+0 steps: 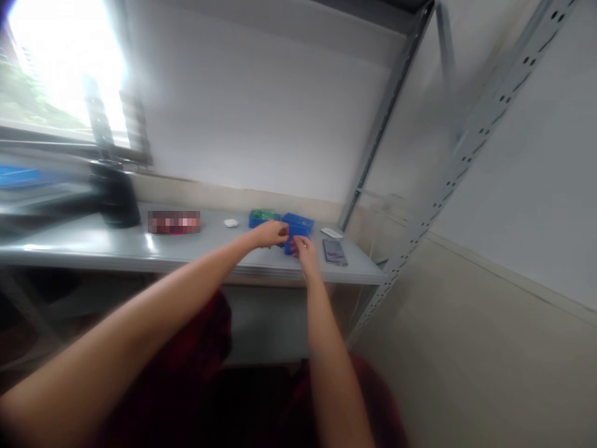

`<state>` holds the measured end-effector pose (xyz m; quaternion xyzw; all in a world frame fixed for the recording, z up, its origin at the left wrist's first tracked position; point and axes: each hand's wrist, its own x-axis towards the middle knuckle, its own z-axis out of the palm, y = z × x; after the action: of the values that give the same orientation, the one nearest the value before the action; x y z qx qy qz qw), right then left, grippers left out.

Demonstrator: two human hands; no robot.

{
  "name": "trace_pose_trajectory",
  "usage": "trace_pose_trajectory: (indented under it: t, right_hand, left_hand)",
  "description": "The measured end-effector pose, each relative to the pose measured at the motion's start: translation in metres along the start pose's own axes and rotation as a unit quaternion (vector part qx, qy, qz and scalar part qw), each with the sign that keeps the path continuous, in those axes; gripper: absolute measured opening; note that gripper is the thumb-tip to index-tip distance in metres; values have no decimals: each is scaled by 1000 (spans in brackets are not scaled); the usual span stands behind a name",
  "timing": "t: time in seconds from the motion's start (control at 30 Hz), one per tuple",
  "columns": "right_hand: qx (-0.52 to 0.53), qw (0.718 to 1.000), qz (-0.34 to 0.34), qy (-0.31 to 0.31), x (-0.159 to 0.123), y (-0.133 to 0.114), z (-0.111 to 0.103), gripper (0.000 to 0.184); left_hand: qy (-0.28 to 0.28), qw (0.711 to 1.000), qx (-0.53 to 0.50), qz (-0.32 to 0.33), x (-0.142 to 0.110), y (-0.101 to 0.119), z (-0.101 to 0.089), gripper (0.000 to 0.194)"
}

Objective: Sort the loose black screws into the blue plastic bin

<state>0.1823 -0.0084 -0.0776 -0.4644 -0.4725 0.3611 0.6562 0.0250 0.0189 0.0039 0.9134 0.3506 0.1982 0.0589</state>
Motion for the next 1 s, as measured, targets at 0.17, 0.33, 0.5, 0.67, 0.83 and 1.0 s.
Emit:
trace_pose_trajectory:
  t: [0.17, 0.33, 0.5, 0.67, 0.83, 1.0]
  right_hand:
    - [-36, 999, 14, -20, -2, 1, 0, 36]
    - [-58, 997, 19, -48, -4, 2, -1, 37]
    - [-85, 994, 14, -74, -4, 2, -2, 37]
    - [-81, 994, 0, -72, -2, 5, -2, 38]
    - [-71, 996, 1, -54, 1, 8, -1, 39]
    - [-52, 998, 11, -32, 5, 10, -1, 39]
  left_hand:
    - [-45, 995, 79, 52, -1, -1, 1, 20]
    - [-62, 992, 101, 50, 1, 0, 5, 25]
    - [-76, 989, 118, 40, -1, 1, 5, 26]
    - [-76, 991, 105, 40, -2, 2, 3, 27]
    - [-69, 993, 88, 30, -3, 2, 2, 30]
    - [-74, 992, 99, 4, -4, 0, 1, 27]
